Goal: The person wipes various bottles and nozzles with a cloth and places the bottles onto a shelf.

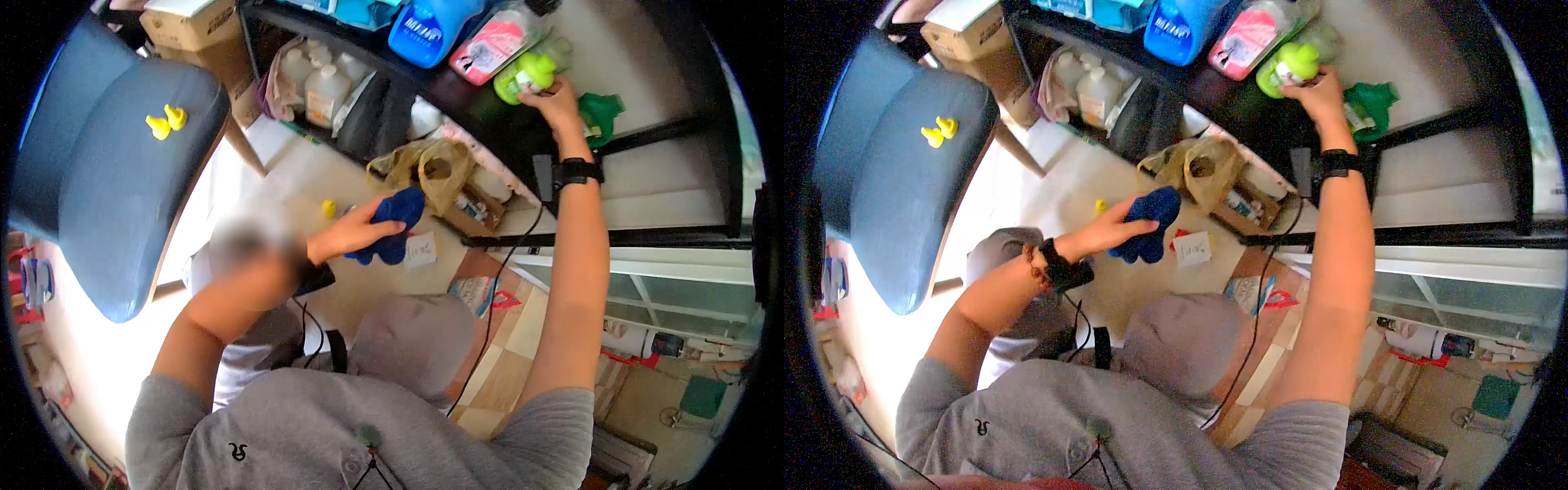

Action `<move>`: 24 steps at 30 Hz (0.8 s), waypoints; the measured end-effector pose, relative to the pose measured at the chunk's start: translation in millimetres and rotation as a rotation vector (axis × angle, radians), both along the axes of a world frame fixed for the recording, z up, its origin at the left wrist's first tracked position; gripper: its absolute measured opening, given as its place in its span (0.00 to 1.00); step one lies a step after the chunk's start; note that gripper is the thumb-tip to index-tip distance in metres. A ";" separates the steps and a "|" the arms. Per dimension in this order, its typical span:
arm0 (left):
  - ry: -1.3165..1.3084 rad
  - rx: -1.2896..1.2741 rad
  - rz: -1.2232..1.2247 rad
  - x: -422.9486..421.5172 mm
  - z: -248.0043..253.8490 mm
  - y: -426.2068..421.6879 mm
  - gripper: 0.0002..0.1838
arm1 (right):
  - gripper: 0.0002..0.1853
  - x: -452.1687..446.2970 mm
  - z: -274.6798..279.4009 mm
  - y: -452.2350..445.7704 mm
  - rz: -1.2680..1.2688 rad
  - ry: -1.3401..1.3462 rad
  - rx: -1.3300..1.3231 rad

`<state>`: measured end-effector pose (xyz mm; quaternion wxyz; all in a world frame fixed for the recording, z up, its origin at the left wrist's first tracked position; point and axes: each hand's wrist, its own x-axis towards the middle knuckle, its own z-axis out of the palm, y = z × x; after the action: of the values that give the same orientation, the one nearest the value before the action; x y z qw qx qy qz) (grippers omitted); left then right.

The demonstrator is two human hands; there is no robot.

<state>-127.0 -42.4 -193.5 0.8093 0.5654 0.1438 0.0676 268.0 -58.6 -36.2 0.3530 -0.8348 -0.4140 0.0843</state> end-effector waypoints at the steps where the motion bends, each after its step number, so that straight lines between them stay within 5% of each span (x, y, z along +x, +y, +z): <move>1: 0.014 -0.017 -0.007 -1.5 3.1 -3.2 0.25 | 0.42 -13.5 5.2 -3.3 -0.037 -0.041 -0.053; 3: 0.055 -0.050 -0.010 -2.6 27.8 -1.0 0.24 | 0.36 -49.2 17.6 -23.2 -0.099 -0.251 0.152; 5: 0.113 -0.104 0.013 -8.2 49.9 5.8 0.23 | 0.27 -106.3 32.0 -57.5 0.059 0.133 0.426; 10: -0.188 0.205 0.201 -10.0 77.9 36.4 0.18 | 0.22 -232.2 -18.3 -86.8 0.320 0.579 0.210; 14: -0.018 0.763 0.138 -25.1 93.2 49.0 0.15 | 0.23 -257.9 -97.6 -56.3 0.366 0.724 0.412; 17: -0.177 1.260 0.405 -24.9 72.8 67.2 0.20 | 0.19 -245.2 -101.4 -66.3 0.326 0.471 0.240; 18: -0.033 0.945 0.321 -27.9 81.0 61.2 0.23 | 0.15 -247.9 -102.2 -66.5 0.312 0.481 0.287; 21: 0.074 0.899 0.243 -35.7 102.8 58.4 0.18 | 0.13 -256.1 -102.6 -68.9 0.321 0.473 0.247; 22: 0.116 0.776 0.408 -28.0 100.7 47.3 0.13 | 0.14 -258.2 -101.7 -69.3 0.304 0.408 0.208; 24: 0.006 0.834 0.426 -22.0 96.9 47.5 0.20 | 0.13 -259.6 -95.8 -73.0 0.270 0.330 0.188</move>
<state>-149.0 5.1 -96.7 0.4804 0.8006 0.2197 0.2827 8.5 -131.6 -132.0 0.4779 -0.7100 -0.4646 0.2274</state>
